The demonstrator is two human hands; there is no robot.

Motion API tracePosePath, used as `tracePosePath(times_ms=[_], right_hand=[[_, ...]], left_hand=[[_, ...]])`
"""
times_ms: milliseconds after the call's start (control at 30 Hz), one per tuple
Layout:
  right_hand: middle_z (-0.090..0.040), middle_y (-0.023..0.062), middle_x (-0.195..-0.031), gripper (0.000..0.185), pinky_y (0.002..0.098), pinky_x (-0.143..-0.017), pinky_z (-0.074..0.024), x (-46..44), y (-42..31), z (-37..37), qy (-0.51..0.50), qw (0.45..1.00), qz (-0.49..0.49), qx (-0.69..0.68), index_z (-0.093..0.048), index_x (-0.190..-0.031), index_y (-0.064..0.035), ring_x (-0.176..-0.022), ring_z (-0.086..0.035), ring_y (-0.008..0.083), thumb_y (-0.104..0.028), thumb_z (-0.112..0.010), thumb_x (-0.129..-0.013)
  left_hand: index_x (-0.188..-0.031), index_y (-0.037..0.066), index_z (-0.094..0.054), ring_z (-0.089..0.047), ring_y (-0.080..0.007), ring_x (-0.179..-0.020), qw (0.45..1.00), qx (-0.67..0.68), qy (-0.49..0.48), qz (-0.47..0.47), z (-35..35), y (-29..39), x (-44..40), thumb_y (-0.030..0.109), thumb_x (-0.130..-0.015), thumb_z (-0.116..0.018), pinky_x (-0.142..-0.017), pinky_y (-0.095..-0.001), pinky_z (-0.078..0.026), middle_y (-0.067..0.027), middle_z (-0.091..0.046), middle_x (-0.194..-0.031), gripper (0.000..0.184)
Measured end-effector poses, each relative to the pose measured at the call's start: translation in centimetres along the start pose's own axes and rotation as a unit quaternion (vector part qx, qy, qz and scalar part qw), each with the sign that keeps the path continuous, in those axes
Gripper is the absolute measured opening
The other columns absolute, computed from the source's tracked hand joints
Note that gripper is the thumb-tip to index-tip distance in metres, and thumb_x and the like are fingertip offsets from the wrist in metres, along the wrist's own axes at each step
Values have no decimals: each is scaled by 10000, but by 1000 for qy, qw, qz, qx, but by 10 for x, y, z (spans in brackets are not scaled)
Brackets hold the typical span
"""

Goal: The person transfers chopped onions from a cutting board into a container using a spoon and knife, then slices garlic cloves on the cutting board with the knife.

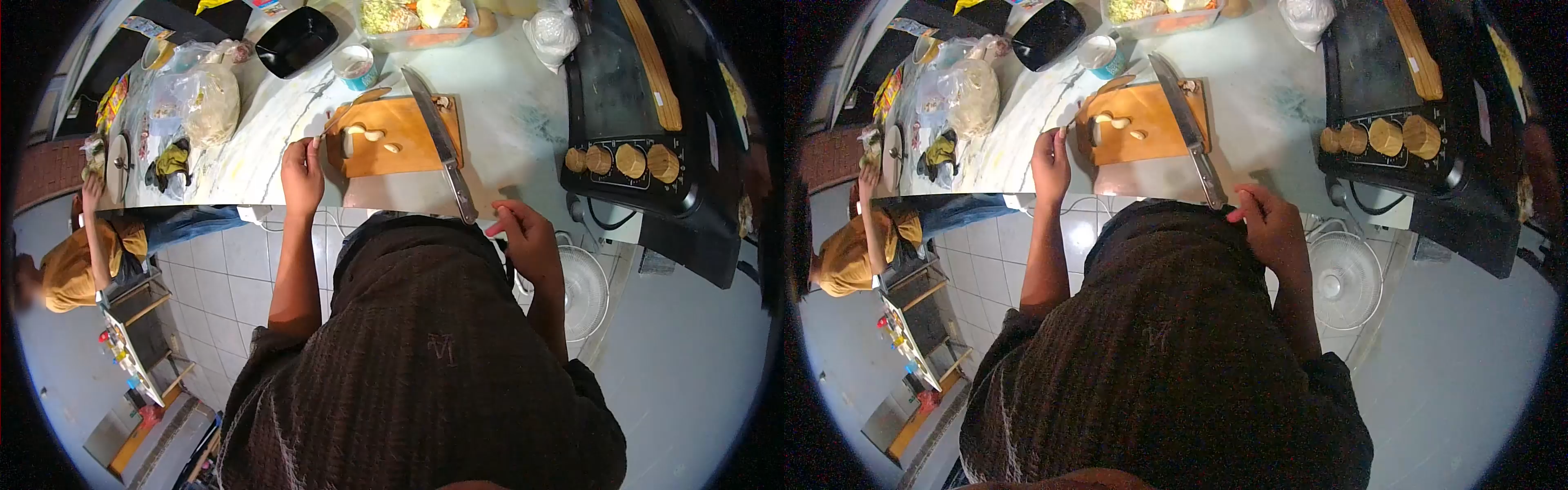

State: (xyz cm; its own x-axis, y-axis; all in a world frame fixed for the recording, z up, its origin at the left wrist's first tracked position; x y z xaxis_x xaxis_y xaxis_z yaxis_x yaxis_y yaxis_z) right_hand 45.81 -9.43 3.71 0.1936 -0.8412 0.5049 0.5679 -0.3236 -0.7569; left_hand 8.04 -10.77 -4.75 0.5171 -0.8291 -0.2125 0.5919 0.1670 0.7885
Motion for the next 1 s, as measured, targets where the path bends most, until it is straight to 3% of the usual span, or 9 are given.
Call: tracePosePath(times_ms=[67, 133, 200, 267, 467, 633, 900, 967, 1000], right_hand=[[-726, 120, -1015, 372, 342, -874, -505, 13, -38, -3, -170, 977, 79, -102, -653, -1197, -47, -959, -684, 227, -321, -637, -946], [-650, 136, -1240, 496, 413, -1005, -440, 28, -87, -5, -395, 825, 370, -161, -630, -1260, -72, -1122, -617, 270, -386, -713, -885], [-565, 139, -1366, 590, 487, -1062, -367, 50, -127, -22, -571, 662, 439, -205, -612, -1301, -101, -1249, -509, 326, -429, -752, -830], [-614, 118, -1312, 471, 467, -962, -418, 73, -160, -34, -548, 658, 478, -195, -669, -1210, -113, -1216, -522, 325, -406, -730, -847], [-571, 48, -1368, 340, 468, -963, -398, 84, -179, -55, -492, 604, 592, -207, -653, -1246, -153, -1233, -476, 332, -284, -623, -933], [-654, 57, -1233, 182, 452, -891, -429, 85, -170, -57, -502, 630, 515, -291, -696, -1051, -79, -1102, -574, 276, -205, -639, -933], [-715, 49, -914, 153, 414, -829, -473, 32, -144, -49, -531, 590, 463, -395, -689, -885, -68, -891, -636, 264, -215, -664, -924], [-708, 73, -849, 153, 396, -770, -493, 5, -114, -43, -365, 789, 373, -325, -677, -826, -53, -780, -646, 258, -183, -672, -908], [-675, 86, -815, 172, 383, -743, -498, -9, -101, -48, -166, 911, 335, -173, -647, -824, -42, -768, -641, 262, -194, -709, -876]], left_hand=[[-936, -30, -659, -592, -338, -781, 1000, -15, -9, -9, 5, 2, -5, 177, -980, -583, -738, -401, -472, -185, -626, -833, 225], [-929, -29, -660, -592, -333, -778, 999, -31, -23, -21, 9, -2, -10, 179, -980, -584, -730, -400, -471, -188, -623, -823, 228], [-915, -32, -657, -593, -330, -769, 999, -20, -32, -24, 11, -9, -14, 183, -980, -587, -718, -396, -468, -193, -618, -810, 236], [-911, -33, -656, -591, -331, -763, 999, -16, -28, -25, 13, -8, -15, 181, -980, -587, -716, -396, -467, -192, -618, -809, 235], [-905, -34, -655, -589, -329, -744, 998, -4, -51, -36, 14, -9, -25, 173, -975, -595, -707, -390, -465, -186, -620, -801, 227], [-899, -37, -653, -588, -322, -729, 998, 4, -58, -25, 16, -13, -29, 160, -968, -605, -692, -386, -464, -184, -621, -795, 215], [-884, -39, -653, -596, -317, -704, 996, -3, -68, -63, 15, -6, -34, 137, -963, -607, -671, -378, -468, -186, -625, -781, 197], [-891, -39, -656, -601, -315, -706, 996, 2, -72, -57, 16, -6, -34, 139, -964, -605, -671, -376, -470, -188, -630, -786, 198], [-897, -39, -658, -606, -313, -708, 996, 7, -76, -50, 16, -6, -34, 141, -965, -604, -671, -373, -473, -190, -634, -791, 200]])
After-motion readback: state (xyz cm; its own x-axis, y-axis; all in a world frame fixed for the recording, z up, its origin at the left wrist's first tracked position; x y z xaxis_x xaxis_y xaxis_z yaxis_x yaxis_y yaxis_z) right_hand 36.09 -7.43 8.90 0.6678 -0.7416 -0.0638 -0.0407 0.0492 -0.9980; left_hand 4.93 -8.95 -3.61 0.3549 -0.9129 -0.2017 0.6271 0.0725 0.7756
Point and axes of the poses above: each hand's wrist, its own x-axis away from the middle knuckle, its own z-axis out of the back of the hand, y = z × x, the point moved 3 cm from there along -x, towards the middle knuckle
